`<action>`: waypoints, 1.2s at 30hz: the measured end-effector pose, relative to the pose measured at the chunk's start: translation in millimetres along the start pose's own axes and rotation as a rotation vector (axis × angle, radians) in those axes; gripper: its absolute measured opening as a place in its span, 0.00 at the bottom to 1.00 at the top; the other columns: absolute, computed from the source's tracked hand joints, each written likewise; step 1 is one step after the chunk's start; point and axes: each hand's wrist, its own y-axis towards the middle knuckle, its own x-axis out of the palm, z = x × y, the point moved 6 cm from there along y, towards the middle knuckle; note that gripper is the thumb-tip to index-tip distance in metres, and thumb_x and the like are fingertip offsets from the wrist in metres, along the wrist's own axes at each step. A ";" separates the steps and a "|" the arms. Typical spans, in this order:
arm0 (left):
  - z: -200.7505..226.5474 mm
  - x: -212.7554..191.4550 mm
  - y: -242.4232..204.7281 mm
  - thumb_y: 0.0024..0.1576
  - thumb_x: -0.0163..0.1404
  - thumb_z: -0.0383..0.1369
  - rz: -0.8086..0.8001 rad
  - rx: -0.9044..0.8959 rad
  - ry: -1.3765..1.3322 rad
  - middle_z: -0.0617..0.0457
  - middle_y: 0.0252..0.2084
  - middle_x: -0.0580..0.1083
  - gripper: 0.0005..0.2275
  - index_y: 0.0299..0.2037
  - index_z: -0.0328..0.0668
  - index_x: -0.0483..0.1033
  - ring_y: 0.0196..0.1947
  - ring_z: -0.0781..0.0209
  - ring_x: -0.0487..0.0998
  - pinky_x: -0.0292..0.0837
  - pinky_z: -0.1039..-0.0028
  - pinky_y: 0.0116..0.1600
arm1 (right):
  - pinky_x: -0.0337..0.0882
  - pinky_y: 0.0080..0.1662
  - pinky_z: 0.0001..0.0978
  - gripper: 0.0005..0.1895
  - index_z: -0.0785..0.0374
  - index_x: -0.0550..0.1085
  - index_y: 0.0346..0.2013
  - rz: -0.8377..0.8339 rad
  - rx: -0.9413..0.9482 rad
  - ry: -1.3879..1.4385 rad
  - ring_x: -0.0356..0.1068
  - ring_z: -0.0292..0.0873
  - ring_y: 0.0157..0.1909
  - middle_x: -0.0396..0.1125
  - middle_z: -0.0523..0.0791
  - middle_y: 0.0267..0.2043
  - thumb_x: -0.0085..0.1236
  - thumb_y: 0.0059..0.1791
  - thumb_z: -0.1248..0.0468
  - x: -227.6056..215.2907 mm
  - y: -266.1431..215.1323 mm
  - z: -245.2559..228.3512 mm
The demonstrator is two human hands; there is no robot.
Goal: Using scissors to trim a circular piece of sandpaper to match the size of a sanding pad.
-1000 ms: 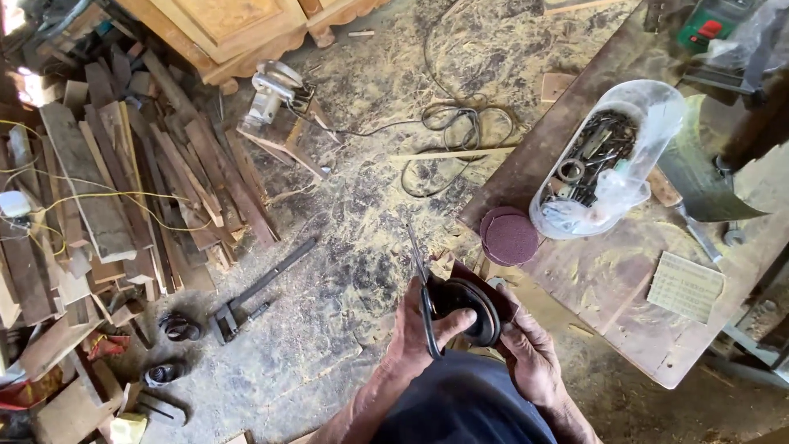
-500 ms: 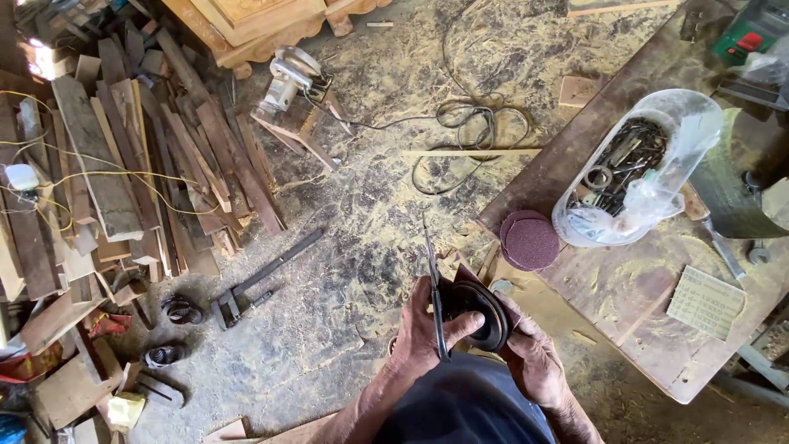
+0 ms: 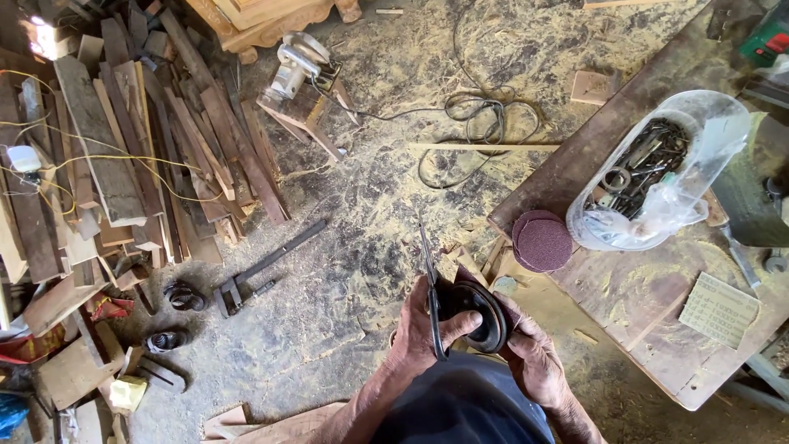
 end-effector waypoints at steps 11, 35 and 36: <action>-8.6 0.7 -2.6 0.43 0.68 0.48 -0.039 0.064 -0.219 0.55 0.38 0.79 0.26 0.45 0.45 0.72 0.40 0.60 0.81 0.79 0.65 0.45 | 0.69 0.63 0.62 0.33 0.69 0.64 0.69 0.044 0.017 -0.007 0.63 0.62 0.70 0.63 0.59 0.71 0.53 0.48 0.67 8.2 -2.8 2.4; -66.1 13.4 -6.3 0.51 0.68 0.31 0.142 0.503 -0.394 0.58 0.42 0.75 0.25 0.56 0.52 0.70 0.41 0.60 0.79 0.79 0.64 0.46 | 0.72 0.57 0.63 0.31 0.60 0.66 0.66 0.097 -0.116 0.147 0.67 0.60 0.61 0.65 0.57 0.64 0.56 0.47 0.75 -10.4 -2.9 -3.8; -68.8 13.9 -5.6 0.51 0.68 0.31 0.146 0.505 -0.396 0.58 0.42 0.75 0.25 0.56 0.52 0.70 0.41 0.60 0.79 0.79 0.64 0.46 | 0.72 0.57 0.63 0.31 0.60 0.66 0.66 0.093 -0.115 0.144 0.67 0.60 0.61 0.65 0.57 0.64 0.56 0.47 0.75 -11.7 -3.5 -2.1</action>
